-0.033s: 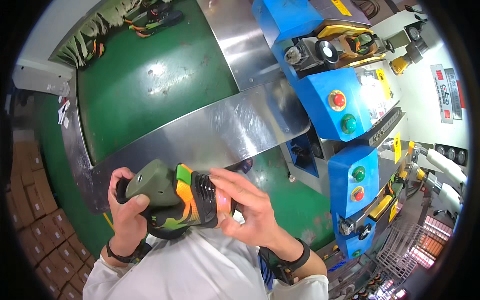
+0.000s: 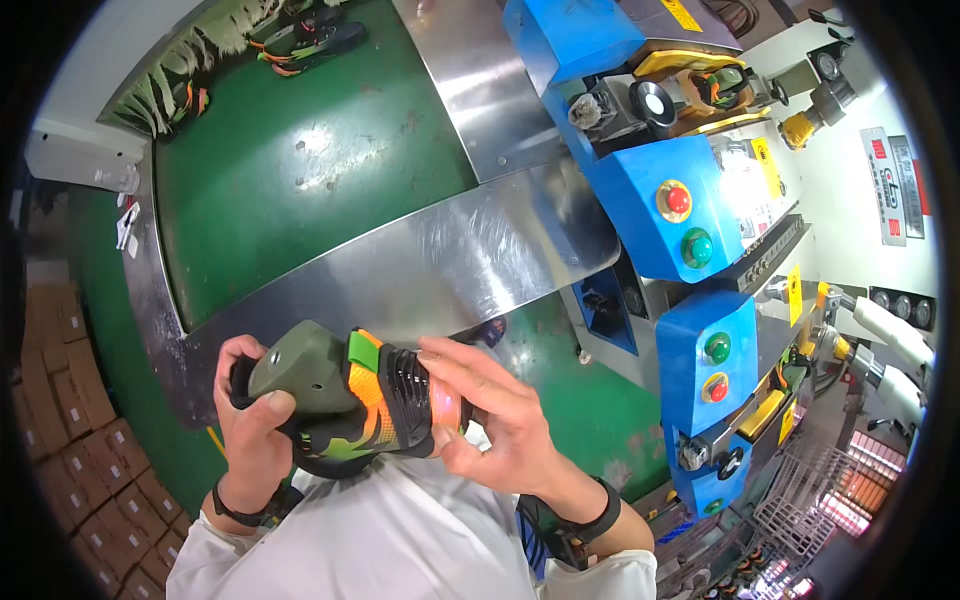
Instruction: Operates a shaping machine to form the heel and upper of shoes.
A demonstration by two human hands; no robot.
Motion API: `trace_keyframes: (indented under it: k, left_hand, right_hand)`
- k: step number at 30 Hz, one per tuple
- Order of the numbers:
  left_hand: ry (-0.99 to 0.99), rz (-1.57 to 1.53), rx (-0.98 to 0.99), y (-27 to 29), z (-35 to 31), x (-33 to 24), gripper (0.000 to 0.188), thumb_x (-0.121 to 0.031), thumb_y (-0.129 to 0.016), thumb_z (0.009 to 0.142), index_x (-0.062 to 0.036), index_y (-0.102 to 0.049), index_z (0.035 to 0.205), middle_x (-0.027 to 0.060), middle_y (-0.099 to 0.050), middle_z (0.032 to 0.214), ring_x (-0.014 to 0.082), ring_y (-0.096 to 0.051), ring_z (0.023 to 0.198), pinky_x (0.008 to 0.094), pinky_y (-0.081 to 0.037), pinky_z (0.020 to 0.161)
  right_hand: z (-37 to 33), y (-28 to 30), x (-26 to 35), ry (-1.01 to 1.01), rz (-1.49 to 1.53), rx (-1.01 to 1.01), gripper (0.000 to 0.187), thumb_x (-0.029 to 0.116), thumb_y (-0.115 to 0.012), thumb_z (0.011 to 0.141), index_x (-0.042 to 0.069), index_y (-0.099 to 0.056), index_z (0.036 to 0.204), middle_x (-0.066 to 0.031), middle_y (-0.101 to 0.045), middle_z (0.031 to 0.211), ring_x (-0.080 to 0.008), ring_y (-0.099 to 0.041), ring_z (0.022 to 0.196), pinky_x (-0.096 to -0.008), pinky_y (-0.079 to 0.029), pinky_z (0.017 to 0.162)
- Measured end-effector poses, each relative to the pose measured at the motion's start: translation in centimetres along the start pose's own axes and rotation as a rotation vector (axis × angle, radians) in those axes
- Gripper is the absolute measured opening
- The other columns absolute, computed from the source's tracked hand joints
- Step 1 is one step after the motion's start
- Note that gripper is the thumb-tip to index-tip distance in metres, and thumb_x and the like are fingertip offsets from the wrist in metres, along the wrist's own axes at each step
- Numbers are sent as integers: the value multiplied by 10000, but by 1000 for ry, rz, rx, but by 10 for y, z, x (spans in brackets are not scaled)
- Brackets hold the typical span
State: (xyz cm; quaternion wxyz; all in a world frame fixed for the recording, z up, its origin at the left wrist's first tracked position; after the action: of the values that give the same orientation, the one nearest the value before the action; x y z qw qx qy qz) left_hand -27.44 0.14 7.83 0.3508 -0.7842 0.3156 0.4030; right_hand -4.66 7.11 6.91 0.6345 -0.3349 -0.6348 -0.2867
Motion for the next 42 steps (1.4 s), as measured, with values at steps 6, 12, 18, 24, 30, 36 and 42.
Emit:
trace_keyframes:
  k: [6, 12, 18, 24, 30, 36, 42]
  left_hand:
    - [-5, -10, 36, -5, 0, -3, 563, -72, -827, 640, -63, -441, 1050, 59, -573, 939, 126, -579, 857, 267, -471, 808]
    - [-20, 1, 44, -4, 0, -2, 588, -97, -852, 627, -63, -442, 1048, 53, -565, 934, 122, -573, 861, 263, -464, 807]
    - [-9, -9, 40, -4, -1, -2, 619, -125, -878, 613, -62, -443, 1050, 51, -562, 934, 121, -569, 863, 263, -460, 810]
    - [-15, 13, 44, -2, 0, -2, 628, -137, -882, 605, -63, -444, 1050, 56, -565, 935, 126, -570, 868, 264, -460, 812]
    - [14, 13, 34, -3, 1, -2, 606, -104, -862, 597, -65, -448, 1039, 57, -568, 939, 130, -573, 873, 268, -462, 820]
    - [20, 21, 26, -1, 1, 0, 597, -86, -851, 592, -68, -453, 1036, 61, -573, 939, 131, -577, 872, 274, -468, 819]
    - [20, 29, 23, -5, 3, 0, 575, -83, -839, 611, -66, -452, 1036, 51, -574, 924, 119, -572, 856, 262, -463, 806]
  right_hand:
    - [0, 3, -2, -43, 269, -1, 645, 94, -569, 781, -67, -396, 1381, -214, -389, 1417, -292, -388, 1314, -410, -361, 1060]
    - [0, 3, -12, -72, 304, 23, 693, 187, -627, 781, -50, -393, 1389, -207, -396, 1417, -288, -393, 1309, -429, -278, 1097]
    - [2, 4, -10, -91, 287, 42, 660, 179, -626, 780, -40, -422, 1369, -209, -416, 1400, -293, -412, 1296, -425, -304, 1084]
    - [3, 5, -10, -69, 246, 37, 617, 105, -623, 773, -41, -448, 1346, -208, -473, 1351, -297, -446, 1272, -411, -335, 1067]
    - [6, 4, -8, -98, 195, 29, 574, 100, -656, 784, -50, -487, 1311, -202, -520, 1311, -296, -480, 1245, -394, -375, 1035]
    - [6, 5, -9, -83, 177, 14, 532, 117, -670, 792, -63, -526, 1272, -205, -533, 1295, -285, -509, 1215, -389, -400, 1013]
    - [2, -1, -6, -149, 97, -117, 526, 230, -629, 824, -99, -545, 1227, -242, -547, 1265, -317, -514, 1209, -415, -373, 1050]
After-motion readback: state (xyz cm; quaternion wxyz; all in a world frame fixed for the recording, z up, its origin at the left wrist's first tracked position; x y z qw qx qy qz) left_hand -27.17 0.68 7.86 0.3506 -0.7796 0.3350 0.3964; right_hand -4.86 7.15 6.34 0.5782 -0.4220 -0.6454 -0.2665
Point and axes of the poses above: each hand's wrist, its own z-axis towards the middle knuckle, its own y-axis out of the back of the hand, x = y × z, the point moved 4 cm from there along z, towards the middle knuckle
